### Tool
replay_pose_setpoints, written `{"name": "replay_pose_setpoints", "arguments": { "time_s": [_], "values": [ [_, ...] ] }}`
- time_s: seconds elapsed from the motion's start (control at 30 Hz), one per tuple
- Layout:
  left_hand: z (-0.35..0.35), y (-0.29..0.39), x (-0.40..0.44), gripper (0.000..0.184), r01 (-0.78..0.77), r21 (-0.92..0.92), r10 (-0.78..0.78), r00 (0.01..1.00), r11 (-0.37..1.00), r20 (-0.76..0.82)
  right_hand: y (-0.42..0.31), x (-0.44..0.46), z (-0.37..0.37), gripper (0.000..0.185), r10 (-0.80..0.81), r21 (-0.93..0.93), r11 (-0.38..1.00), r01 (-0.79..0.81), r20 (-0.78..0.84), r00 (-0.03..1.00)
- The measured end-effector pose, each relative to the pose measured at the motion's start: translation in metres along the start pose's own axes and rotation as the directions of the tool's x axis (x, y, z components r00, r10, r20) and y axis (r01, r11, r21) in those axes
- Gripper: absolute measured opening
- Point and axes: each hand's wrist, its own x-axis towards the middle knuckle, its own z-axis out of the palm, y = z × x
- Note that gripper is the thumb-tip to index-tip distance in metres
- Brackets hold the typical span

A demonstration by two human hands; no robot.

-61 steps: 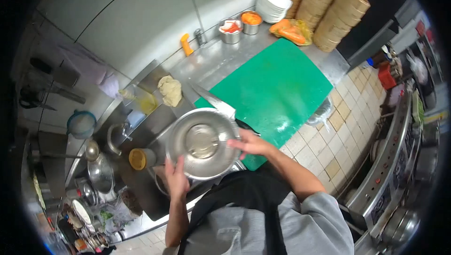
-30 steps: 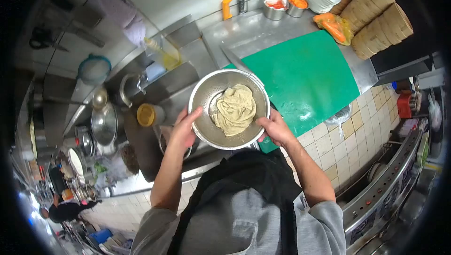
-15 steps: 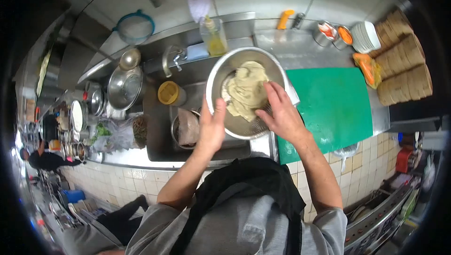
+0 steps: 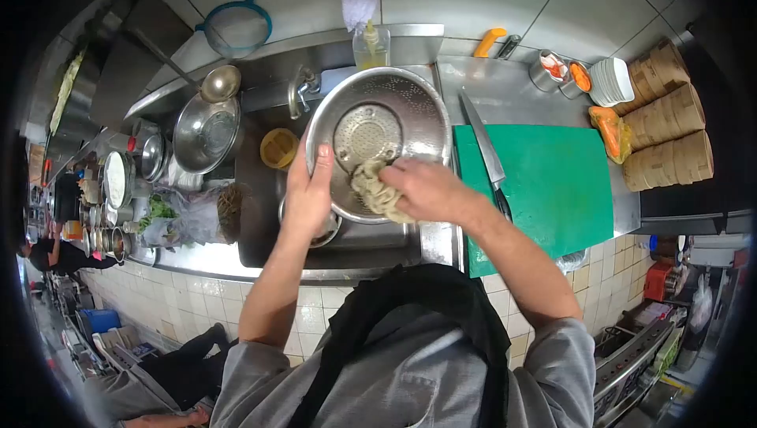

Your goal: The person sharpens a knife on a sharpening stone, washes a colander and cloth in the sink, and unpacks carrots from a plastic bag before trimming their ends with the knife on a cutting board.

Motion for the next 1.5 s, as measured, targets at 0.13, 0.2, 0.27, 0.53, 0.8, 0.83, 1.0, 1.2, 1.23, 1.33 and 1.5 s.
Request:
{"name": "replay_pose_setpoints", "arguments": {
  "time_s": [0.13,0.2,0.27,0.53,0.8,0.83,1.0,1.2,1.23,1.33,1.5],
  "values": [
    [-0.019,0.006,0.007,0.054,0.074,0.156,-0.085,0.994,0.985,0.068,0.016,0.001,-0.023,0.046,0.036,-0.169,0.984,-0.05,-0.083,0.996],
    [-0.014,0.006,0.004,0.054,0.082,0.143,-0.099,0.989,0.986,0.11,0.014,0.007,-0.035,0.05,0.05,-0.124,0.988,-0.092,-0.304,0.951],
    [-0.007,0.013,0.001,0.055,0.083,0.153,-0.108,0.98,0.985,0.166,0.007,0.016,-0.035,0.052,0.024,-0.13,0.989,-0.073,-0.348,0.937],
    [0.003,0.011,-0.005,0.051,-0.037,0.008,0.037,0.999,0.999,0.035,-0.007,0.004,0.009,0.063,0.125,0.073,0.991,-0.112,-0.197,0.973],
    [0.006,-0.03,0.01,0.047,-0.301,0.272,0.321,0.946,0.914,-0.033,-0.006,-0.006,0.024,0.042,-0.101,0.423,0.905,0.044,0.113,0.988],
    [0.003,-0.026,0.013,0.047,-0.188,0.151,0.204,0.975,0.97,-0.092,-0.012,-0.014,0.021,0.039,-0.073,0.334,0.942,0.02,0.147,0.986],
    [-0.028,-0.042,0.013,0.05,0.053,-0.107,-0.068,0.987,0.993,-0.149,0.018,-0.024,-0.009,0.042,0.1,0.376,0.927,-0.015,-0.209,0.973],
    [-0.01,-0.032,-0.014,0.051,0.133,-0.396,-0.199,0.971,0.909,-0.131,0.027,-0.001,-0.031,0.05,0.319,0.42,0.897,-0.134,-0.406,0.856],
    [-0.004,-0.026,-0.021,0.051,0.17,-0.435,-0.24,0.964,0.884,-0.111,0.03,0.005,-0.02,0.05,0.322,0.418,0.898,-0.138,-0.408,0.854],
    [0.013,-0.016,-0.045,0.051,0.086,-0.044,-0.087,0.996,0.995,-0.022,0.028,0.028,0.013,0.059,0.331,0.539,0.84,-0.06,-0.423,0.843],
    [0.012,-0.032,-0.045,0.05,0.179,-0.164,-0.18,0.984,0.97,0.012,-0.016,0.038,0.038,0.061,-0.031,0.417,0.897,0.144,-0.266,0.963]
  ]
}}
